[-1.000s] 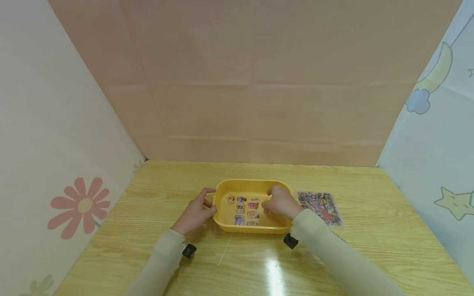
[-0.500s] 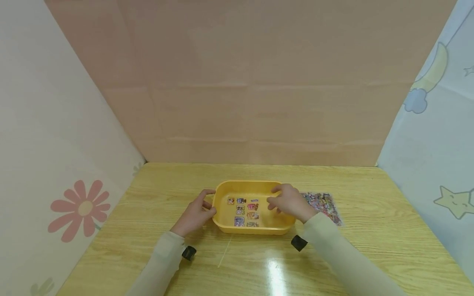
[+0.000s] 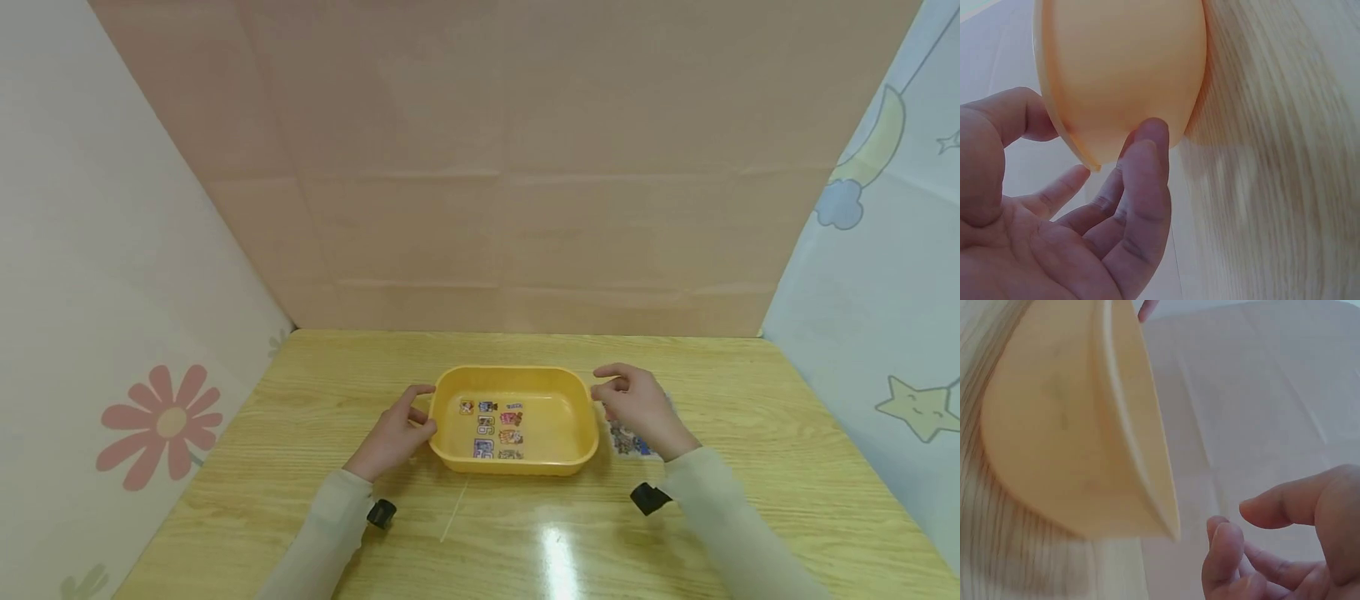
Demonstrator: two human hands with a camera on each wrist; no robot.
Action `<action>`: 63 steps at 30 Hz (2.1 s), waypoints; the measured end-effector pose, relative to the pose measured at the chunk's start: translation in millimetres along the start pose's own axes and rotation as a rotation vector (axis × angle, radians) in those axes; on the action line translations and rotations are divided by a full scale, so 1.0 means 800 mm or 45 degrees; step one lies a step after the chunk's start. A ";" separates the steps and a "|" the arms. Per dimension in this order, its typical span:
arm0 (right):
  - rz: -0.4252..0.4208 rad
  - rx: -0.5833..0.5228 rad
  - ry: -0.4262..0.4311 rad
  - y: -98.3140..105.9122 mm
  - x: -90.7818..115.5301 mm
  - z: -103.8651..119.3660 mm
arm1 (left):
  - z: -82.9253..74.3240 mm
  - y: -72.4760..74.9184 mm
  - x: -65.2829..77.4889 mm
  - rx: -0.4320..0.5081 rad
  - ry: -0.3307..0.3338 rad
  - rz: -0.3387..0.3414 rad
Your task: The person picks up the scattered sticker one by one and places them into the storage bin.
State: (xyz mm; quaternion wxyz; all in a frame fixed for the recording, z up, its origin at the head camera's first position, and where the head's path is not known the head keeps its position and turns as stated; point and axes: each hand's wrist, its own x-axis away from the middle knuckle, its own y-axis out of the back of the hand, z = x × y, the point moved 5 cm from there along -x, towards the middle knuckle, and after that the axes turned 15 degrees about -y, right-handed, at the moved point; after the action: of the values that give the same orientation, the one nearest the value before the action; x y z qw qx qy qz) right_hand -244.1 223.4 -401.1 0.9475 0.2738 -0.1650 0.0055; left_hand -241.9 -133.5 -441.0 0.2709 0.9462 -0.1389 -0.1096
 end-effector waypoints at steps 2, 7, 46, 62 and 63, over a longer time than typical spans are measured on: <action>-0.022 0.016 -0.021 0.007 -0.001 -0.010 | 0.001 0.000 0.001 -0.006 0.001 -0.004; -0.071 0.123 -0.031 0.020 -0.001 -0.035 | 0.002 0.001 0.000 -0.003 0.003 -0.012; -0.087 0.866 -0.130 0.066 -0.008 -0.121 | 0.005 -0.002 0.000 0.000 -0.017 -0.020; -0.106 0.881 -0.081 0.066 -0.007 -0.119 | 0.006 -0.002 -0.003 -0.016 -0.021 -0.021; -0.106 0.879 -0.080 0.066 -0.007 -0.119 | 0.006 -0.002 -0.003 -0.015 -0.023 -0.021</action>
State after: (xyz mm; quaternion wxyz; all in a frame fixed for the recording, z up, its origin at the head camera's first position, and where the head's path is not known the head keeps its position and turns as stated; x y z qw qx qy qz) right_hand -225.0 318.6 -451.4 0.7929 0.5846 -0.1713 0.0139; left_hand -245.4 -134.2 -445.5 0.2744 0.9447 -0.1329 -0.1210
